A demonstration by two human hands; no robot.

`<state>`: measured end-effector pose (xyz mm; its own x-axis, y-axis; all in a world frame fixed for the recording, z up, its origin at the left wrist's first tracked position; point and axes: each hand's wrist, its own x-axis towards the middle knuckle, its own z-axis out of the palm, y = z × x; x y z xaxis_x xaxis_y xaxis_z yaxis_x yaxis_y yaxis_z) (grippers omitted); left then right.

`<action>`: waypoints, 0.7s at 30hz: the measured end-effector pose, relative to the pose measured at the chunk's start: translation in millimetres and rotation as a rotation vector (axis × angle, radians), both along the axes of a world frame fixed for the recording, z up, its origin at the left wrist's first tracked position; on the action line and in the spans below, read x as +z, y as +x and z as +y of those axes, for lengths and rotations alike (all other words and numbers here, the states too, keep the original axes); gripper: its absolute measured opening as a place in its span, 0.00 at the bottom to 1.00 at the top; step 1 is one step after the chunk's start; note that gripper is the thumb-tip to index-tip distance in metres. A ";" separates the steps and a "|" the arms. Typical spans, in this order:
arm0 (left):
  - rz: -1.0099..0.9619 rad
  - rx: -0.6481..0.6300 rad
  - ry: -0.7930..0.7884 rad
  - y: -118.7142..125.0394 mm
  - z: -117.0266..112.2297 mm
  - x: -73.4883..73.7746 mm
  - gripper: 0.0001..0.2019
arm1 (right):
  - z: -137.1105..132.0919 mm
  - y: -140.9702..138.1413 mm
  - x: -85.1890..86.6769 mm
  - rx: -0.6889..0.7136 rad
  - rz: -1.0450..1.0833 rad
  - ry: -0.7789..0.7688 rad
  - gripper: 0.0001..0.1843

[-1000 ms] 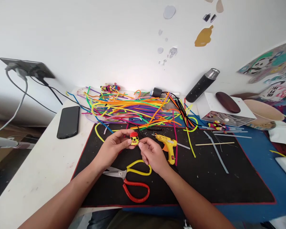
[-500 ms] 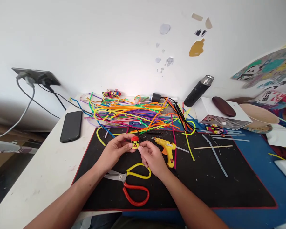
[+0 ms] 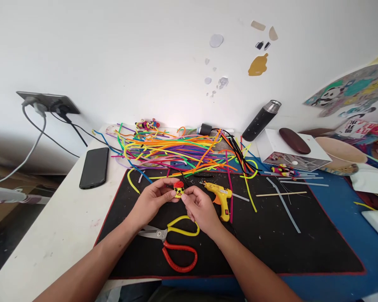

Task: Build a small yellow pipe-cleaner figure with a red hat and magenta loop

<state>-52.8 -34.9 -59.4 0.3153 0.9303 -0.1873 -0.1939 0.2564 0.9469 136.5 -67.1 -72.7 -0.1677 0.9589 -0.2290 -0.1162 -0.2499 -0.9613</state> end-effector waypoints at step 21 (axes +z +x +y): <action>-0.007 -0.001 -0.009 1.7 -0.6 -0.2 0.21 | -0.1 0.5 0.0 0.001 -0.001 0.005 0.23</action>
<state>-51.1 -35.5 -59.6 0.3178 0.9283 -0.1930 -0.2006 0.2647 0.9432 137.1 -67.2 -72.7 -0.1688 0.9597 -0.2246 -0.1147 -0.2455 -0.9626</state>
